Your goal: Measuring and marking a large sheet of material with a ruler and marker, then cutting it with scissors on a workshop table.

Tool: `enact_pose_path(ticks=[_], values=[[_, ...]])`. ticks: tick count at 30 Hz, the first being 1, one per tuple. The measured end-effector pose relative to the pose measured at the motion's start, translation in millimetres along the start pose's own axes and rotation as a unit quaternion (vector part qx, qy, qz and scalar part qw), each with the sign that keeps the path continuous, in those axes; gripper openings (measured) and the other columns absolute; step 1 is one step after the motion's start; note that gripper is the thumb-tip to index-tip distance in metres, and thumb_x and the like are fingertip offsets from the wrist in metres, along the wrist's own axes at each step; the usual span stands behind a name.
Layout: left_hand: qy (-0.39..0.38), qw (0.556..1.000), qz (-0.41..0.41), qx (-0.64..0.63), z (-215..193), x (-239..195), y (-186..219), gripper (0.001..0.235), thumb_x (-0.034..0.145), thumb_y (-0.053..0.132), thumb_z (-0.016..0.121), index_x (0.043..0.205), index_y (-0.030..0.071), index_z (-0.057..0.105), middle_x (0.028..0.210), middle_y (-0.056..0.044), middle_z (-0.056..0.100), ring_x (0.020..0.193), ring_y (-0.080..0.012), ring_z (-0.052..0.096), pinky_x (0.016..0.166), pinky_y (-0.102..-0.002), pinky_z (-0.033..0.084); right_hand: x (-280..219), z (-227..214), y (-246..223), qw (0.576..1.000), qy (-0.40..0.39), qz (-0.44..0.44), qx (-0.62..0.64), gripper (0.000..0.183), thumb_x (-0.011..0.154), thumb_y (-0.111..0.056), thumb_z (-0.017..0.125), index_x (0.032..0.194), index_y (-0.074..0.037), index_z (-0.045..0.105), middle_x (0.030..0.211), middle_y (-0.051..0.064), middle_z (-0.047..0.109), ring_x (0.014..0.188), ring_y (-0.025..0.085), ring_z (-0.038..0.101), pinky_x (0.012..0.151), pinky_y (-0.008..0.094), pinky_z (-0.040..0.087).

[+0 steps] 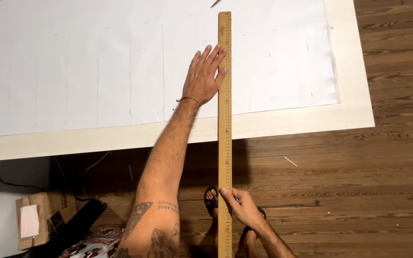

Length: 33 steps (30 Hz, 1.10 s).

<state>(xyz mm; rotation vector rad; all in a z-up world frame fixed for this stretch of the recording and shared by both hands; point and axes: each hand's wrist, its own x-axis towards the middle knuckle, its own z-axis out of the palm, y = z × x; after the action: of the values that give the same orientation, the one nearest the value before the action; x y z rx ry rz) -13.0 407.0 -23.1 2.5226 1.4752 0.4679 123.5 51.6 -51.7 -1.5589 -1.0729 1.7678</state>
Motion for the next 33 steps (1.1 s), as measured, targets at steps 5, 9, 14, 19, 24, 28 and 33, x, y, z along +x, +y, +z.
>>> enact_pose_path(ticks=[5, 9, 14, 19, 24, 28, 33], values=[[-0.011, 1.0, -0.005, -0.005, -3, 3, 1, 0.057, 0.112, 0.047, 0.029, 0.162, 0.02, 0.033, 0.169, -0.001, 0.032, 0.158, -0.0235, 0.025, 0.13, -0.043, 0.011, 2, -9, 2, 1.0, -0.002, -0.004, 0.006, 0.049, 0.106, -0.041, 0.057, 0.065, -0.016, 0.048, 0.061, -0.007, 0.045, 0.057, 0.006, 0.04, 0.051, 0.028, 0.033], [-0.021, 0.999, -0.019, 0.017, -3, 5, 0, 0.056, 0.113, 0.046, 0.025, 0.164, 0.022, 0.026, 0.171, 0.001, 0.029, 0.158, -0.0215, 0.023, 0.13, -0.041, 0.011, 5, -15, 2, 1.0, -0.008, 0.003, -0.001, 0.047, 0.104, -0.042, 0.056, 0.066, -0.015, 0.057, 0.062, -0.006, 0.054, 0.057, 0.006, 0.047, 0.053, 0.027, 0.038], [-0.022, 0.999, -0.028, 0.017, -1, 8, 0, 0.055, 0.113, 0.045, 0.027, 0.164, 0.026, 0.027, 0.171, 0.003, 0.029, 0.158, -0.0211, 0.023, 0.127, -0.041, 0.016, 5, -17, 0, 1.0, -0.003, 0.001, -0.024, 0.049, 0.104, -0.044, 0.056, 0.064, -0.015, 0.055, 0.061, -0.007, 0.053, 0.057, 0.006, 0.047, 0.053, 0.028, 0.038], [-0.018, 0.999, -0.029, 0.036, 3, 8, -4, 0.055, 0.113, 0.049, 0.024, 0.165, 0.031, 0.024, 0.171, 0.007, 0.028, 0.158, -0.0215, 0.025, 0.119, -0.04, 0.026, 2, -15, -5, 1.0, 0.005, -0.004, -0.007, 0.049, 0.105, -0.043, 0.055, 0.064, -0.015, 0.054, 0.061, -0.007, 0.051, 0.057, 0.006, 0.045, 0.053, 0.028, 0.036], [-0.031, 0.998, -0.035, 0.029, 1, 8, -3, 0.056, 0.113, 0.052, 0.022, 0.165, 0.033, 0.023, 0.171, 0.008, 0.027, 0.158, -0.0221, 0.025, 0.116, -0.042, 0.027, 4, -16, 5, 1.0, 0.014, -0.002, -0.006, 0.049, 0.105, -0.042, 0.057, 0.064, -0.016, 0.049, 0.06, -0.007, 0.046, 0.057, 0.006, 0.042, 0.052, 0.028, 0.034], [-0.027, 0.998, -0.032, 0.039, 4, 9, -5, 0.055, 0.113, 0.053, 0.021, 0.165, 0.035, 0.022, 0.172, 0.009, 0.026, 0.158, -0.0217, 0.025, 0.113, -0.041, 0.029, 4, -15, 8, 1.0, 0.018, -0.008, -0.015, 0.049, 0.104, -0.042, 0.057, 0.063, -0.016, 0.05, 0.06, -0.007, 0.048, 0.056, 0.006, 0.042, 0.053, 0.028, 0.034], [-0.036, 0.998, -0.036, 0.024, -2, 10, -2, 0.056, 0.112, 0.053, 0.022, 0.165, 0.034, 0.025, 0.172, 0.008, 0.026, 0.158, -0.0233, 0.025, 0.113, -0.044, 0.029, 0, -19, -4, 1.0, 0.018, 0.003, 0.006, 0.05, 0.104, -0.042, 0.059, 0.062, -0.016, 0.049, 0.057, -0.006, 0.048, 0.053, 0.006, 0.043, 0.05, 0.027, 0.033]])
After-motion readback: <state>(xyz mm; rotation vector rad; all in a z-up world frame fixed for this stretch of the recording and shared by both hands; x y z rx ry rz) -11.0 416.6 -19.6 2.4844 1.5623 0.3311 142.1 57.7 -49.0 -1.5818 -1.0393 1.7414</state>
